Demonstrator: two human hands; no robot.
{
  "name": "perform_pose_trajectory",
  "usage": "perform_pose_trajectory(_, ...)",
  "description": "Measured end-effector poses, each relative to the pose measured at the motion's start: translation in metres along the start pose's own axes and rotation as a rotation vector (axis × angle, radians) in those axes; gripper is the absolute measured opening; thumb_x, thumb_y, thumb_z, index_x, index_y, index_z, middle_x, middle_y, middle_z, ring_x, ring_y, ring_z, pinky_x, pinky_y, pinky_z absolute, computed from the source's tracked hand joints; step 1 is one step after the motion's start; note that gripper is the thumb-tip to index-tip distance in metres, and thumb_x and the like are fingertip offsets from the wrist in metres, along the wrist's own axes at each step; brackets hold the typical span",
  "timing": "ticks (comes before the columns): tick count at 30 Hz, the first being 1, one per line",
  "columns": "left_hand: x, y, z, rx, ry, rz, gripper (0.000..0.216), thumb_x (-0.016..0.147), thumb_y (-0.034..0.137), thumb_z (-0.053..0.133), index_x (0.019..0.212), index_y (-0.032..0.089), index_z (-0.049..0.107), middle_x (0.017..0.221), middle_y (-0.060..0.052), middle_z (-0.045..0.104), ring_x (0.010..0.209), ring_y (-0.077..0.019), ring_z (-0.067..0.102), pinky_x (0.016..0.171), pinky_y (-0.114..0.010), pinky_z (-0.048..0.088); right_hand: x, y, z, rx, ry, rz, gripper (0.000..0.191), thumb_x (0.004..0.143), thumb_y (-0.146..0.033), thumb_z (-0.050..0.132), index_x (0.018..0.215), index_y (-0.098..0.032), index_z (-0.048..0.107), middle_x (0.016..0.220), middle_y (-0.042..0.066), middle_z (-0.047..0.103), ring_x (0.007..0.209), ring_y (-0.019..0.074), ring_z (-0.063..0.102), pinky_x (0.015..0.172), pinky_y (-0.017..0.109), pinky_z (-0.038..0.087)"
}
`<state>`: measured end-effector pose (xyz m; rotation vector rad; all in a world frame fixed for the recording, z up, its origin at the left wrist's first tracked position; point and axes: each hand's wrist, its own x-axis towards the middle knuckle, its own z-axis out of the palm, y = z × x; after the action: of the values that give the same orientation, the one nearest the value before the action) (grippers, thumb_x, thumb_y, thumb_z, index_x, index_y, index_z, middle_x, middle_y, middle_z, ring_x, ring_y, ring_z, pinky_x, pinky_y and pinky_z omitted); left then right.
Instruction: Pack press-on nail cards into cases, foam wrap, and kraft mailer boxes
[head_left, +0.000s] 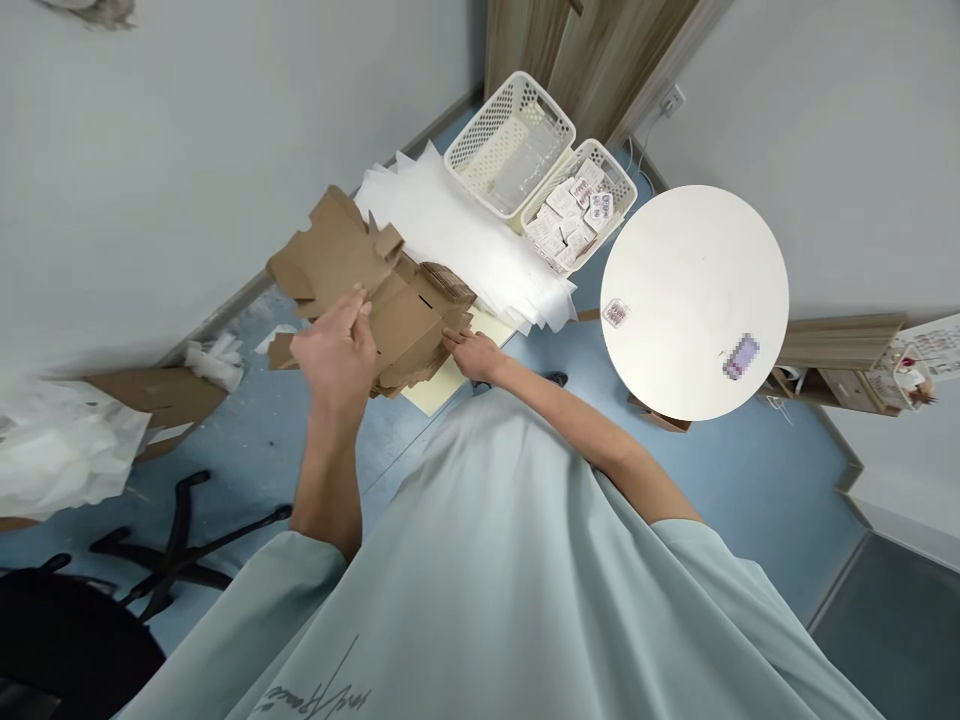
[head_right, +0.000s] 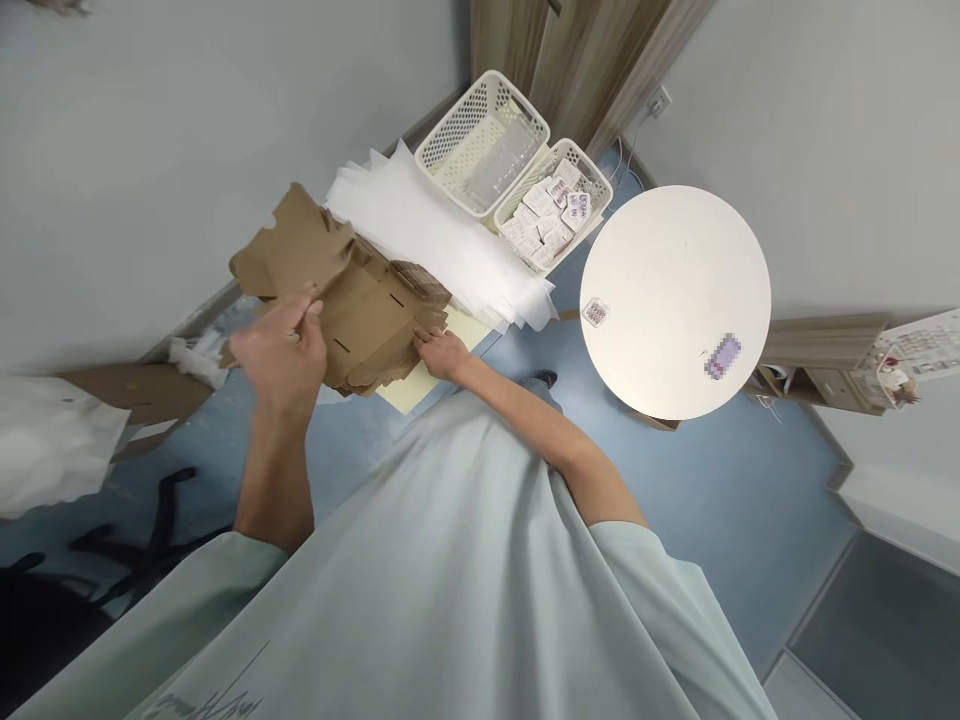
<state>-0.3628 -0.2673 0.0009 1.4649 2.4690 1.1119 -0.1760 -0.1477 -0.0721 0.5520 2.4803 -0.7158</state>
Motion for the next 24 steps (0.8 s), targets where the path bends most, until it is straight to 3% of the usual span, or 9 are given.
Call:
perform_pose_trajectory(4, 0.019, 0.029, -0.025, -0.009, 0.148, 0.193, 0.034, 0.118, 0.032, 0.059, 0.137, 0.019, 0.085, 0.136, -0.010, 0.085, 0.126, -0.0272, 0.084, 0.108, -0.044, 0.072, -0.028, 0.020, -0.025, 0.196, 0.337, -0.063, 0.052, 0.115, -0.021, 0.047, 0.164, -0.009, 0.061, 0.177, 0.019, 0.057, 0.148, 0.0368, 0.060, 0.127, 0.057, 0.054)
perform_pose_trajectory(8, 0.032, 0.071, -0.015, -0.132, 0.187, 0.402, 0.035, 0.116, 0.020, 0.062, 0.145, 0.025, 0.081, 0.142, -0.006, 0.083, 0.130, -0.0250, 0.082, 0.109, -0.040, 0.072, -0.092, 0.059, -0.073, 0.468, 0.815, 0.023, 0.060, 0.123, -0.058, 0.042, 0.166, -0.021, 0.060, 0.152, 0.014, 0.076, 0.134, 0.0320, 0.070, 0.119, 0.054, 0.061)
perform_pose_trajectory(10, 0.036, 0.095, 0.003, -0.189, 0.121, 0.506, 0.040, 0.118, 0.018, 0.057, 0.150, 0.027, 0.078, 0.147, -0.005, 0.081, 0.136, -0.0246, 0.079, 0.118, -0.041, 0.068, -0.132, 0.080, -0.095, 0.606, 0.960, 0.076, 0.070, 0.119, -0.075, 0.040, 0.168, -0.028, 0.058, 0.142, 0.011, 0.080, 0.124, 0.0284, 0.075, 0.108, 0.047, 0.067)
perform_pose_trajectory(13, 0.041, 0.128, 0.041, -0.257, -0.127, 0.597, 0.044, 0.121, 0.024, 0.047, 0.157, 0.026, 0.073, 0.154, -0.007, 0.078, 0.147, -0.0257, 0.072, 0.128, -0.045, 0.061, -0.189, 0.108, -0.111, 0.802, 1.078, 0.124, 0.081, 0.113, -0.087, 0.038, 0.168, -0.032, 0.057, 0.132, 0.008, 0.081, 0.104, 0.0233, 0.081, 0.088, 0.039, 0.072)
perform_pose_trajectory(17, 0.043, 0.167, 0.105, -0.371, -0.348, 0.756, 0.049, 0.123, 0.030, 0.039, 0.162, 0.026, 0.068, 0.157, -0.010, 0.076, 0.155, -0.0262, 0.066, 0.132, -0.048, 0.057, -0.249, 0.143, -0.094, 0.950, 1.169, 0.216, 0.083, 0.104, -0.090, 0.059, 0.163, -0.032, 0.063, 0.122, 0.006, 0.081, 0.093, 0.0208, 0.080, 0.074, 0.033, 0.072)
perform_pose_trajectory(20, 0.038, 0.196, 0.157, -0.424, -0.450, 0.878, 0.051, 0.123, 0.025, 0.035, 0.163, 0.026, 0.067, 0.159, -0.010, 0.074, 0.157, -0.0237, 0.063, 0.133, -0.046, 0.056, -0.283, 0.173, -0.061, 1.022, 1.246, 0.319, 0.077, 0.098, -0.087, 0.073, 0.148, -0.029, 0.074, 0.116, 0.006, 0.081, 0.094, 0.0208, 0.078, 0.075, 0.033, 0.072)
perform_pose_trajectory(24, 0.020, 0.237, 0.231, -0.481, -0.593, 0.991, 0.054, 0.121, 0.017, 0.033, 0.163, 0.025, 0.066, 0.161, -0.010, 0.072, 0.159, -0.0210, 0.061, 0.134, -0.046, 0.055, -0.317, 0.225, -0.006, 1.111, 1.328, 0.509, 0.074, 0.093, -0.087, 0.077, 0.132, -0.025, 0.081, 0.122, 0.009, 0.083, 0.096, 0.0219, 0.077, 0.075, 0.035, 0.071)
